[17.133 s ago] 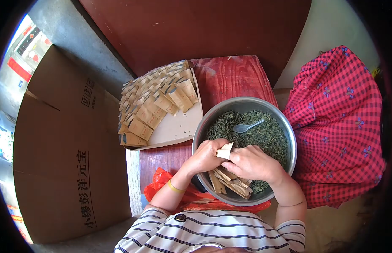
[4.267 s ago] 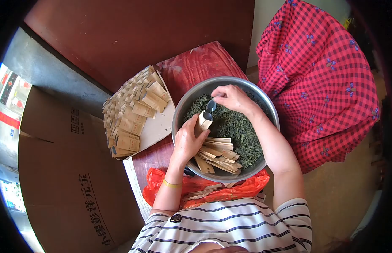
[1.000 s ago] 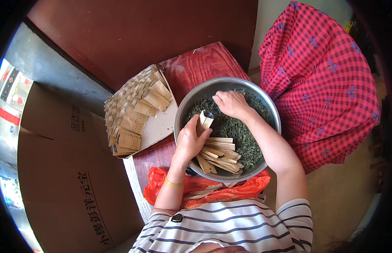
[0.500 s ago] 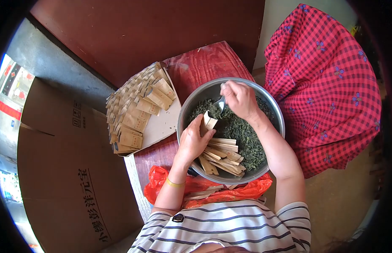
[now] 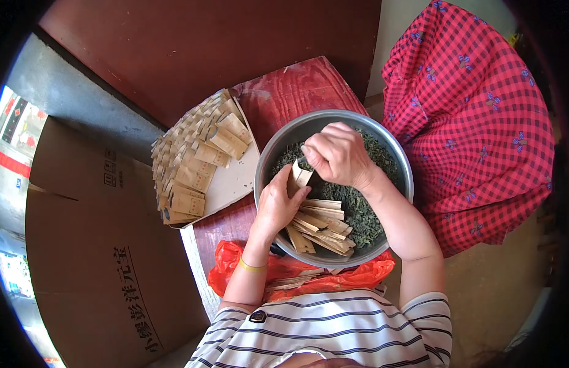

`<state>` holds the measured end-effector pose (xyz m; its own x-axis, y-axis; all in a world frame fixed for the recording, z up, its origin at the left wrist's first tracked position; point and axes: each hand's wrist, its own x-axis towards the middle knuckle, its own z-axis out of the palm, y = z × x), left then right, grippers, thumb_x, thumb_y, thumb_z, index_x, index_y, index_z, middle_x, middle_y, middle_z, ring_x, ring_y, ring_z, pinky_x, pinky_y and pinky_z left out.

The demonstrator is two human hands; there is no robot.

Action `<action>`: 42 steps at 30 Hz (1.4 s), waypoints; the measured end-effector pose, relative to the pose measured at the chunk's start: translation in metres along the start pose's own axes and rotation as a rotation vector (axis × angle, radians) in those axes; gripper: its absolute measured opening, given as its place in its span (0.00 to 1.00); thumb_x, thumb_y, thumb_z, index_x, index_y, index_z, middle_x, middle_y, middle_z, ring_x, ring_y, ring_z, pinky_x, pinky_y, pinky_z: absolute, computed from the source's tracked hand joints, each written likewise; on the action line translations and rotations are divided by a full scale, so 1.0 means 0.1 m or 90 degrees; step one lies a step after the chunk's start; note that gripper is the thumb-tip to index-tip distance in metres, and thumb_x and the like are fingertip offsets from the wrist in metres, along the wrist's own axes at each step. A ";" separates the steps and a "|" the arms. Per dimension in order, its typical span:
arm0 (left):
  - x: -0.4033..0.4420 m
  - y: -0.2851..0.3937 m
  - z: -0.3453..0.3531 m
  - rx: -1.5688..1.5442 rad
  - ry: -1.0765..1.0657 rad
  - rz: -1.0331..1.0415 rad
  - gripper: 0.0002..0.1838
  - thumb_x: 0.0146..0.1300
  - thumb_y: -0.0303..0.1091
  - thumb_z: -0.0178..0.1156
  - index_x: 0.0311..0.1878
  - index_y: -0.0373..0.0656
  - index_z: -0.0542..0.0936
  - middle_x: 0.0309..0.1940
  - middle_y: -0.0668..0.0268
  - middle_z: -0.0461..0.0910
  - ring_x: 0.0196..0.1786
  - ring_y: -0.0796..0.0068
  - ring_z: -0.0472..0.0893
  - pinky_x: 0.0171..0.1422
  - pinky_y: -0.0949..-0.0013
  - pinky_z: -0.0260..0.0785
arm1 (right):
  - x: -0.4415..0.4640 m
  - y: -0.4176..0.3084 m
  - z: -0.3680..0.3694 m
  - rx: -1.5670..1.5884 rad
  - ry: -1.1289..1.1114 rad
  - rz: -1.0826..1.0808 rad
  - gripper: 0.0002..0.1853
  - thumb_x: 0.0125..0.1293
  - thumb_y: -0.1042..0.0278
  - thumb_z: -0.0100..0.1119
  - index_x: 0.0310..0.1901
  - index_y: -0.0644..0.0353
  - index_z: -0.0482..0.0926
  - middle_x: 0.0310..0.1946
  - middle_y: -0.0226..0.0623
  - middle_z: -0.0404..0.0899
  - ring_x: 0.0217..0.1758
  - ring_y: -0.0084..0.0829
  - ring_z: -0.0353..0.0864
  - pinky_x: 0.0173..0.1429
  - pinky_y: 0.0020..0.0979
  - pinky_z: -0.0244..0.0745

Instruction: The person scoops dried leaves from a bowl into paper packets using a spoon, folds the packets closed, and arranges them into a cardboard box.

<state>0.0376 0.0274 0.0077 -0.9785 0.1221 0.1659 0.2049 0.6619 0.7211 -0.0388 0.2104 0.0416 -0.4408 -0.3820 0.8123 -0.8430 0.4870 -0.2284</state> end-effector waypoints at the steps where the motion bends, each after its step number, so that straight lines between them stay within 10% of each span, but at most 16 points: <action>1: 0.00 0.02 -0.01 -0.002 -0.004 -0.013 0.33 0.59 0.37 0.73 0.63 0.30 0.72 0.45 0.42 0.83 0.50 0.46 0.84 0.55 0.55 0.76 | 0.00 -0.02 0.01 0.016 0.000 -0.014 0.10 0.66 0.64 0.62 0.27 0.55 0.76 0.19 0.33 0.76 0.25 0.37 0.79 0.39 0.38 0.73; 26: 0.00 0.01 -0.01 0.012 -0.013 -0.035 0.34 0.59 0.37 0.73 0.64 0.29 0.73 0.47 0.42 0.83 0.53 0.48 0.84 0.57 0.58 0.75 | -0.20 0.41 0.09 -0.038 -0.279 0.474 0.18 0.74 0.54 0.49 0.35 0.60 0.80 0.33 0.52 0.84 0.41 0.57 0.84 0.48 0.55 0.77; 34: 0.00 0.03 -0.02 0.008 -0.009 -0.024 0.34 0.58 0.37 0.73 0.64 0.29 0.73 0.44 0.42 0.84 0.49 0.50 0.85 0.55 0.59 0.76 | -0.12 0.36 -0.03 0.122 -0.037 0.423 0.20 0.77 0.57 0.50 0.30 0.65 0.77 0.20 0.36 0.79 0.24 0.27 0.81 0.32 0.33 0.73; 37: 0.00 0.01 -0.01 0.011 -0.004 -0.017 0.34 0.58 0.37 0.73 0.64 0.29 0.73 0.43 0.42 0.84 0.48 0.50 0.86 0.54 0.59 0.76 | -0.05 0.21 -0.06 0.137 -0.033 0.337 0.16 0.73 0.60 0.54 0.28 0.60 0.76 0.20 0.41 0.79 0.28 0.47 0.82 0.36 0.47 0.74; 42: 0.01 0.02 -0.02 0.003 -0.016 -0.021 0.35 0.58 0.37 0.74 0.64 0.29 0.73 0.44 0.42 0.84 0.48 0.49 0.86 0.55 0.59 0.76 | 0.03 0.05 -0.03 0.044 0.023 0.015 0.12 0.68 0.66 0.59 0.26 0.56 0.76 0.18 0.35 0.77 0.24 0.40 0.80 0.35 0.41 0.74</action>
<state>0.0366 0.0276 0.0106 -0.9849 0.1186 0.1259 0.1730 0.6689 0.7230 -0.0433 0.2143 0.0443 -0.4506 -0.3421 0.8245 -0.8521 0.4402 -0.2830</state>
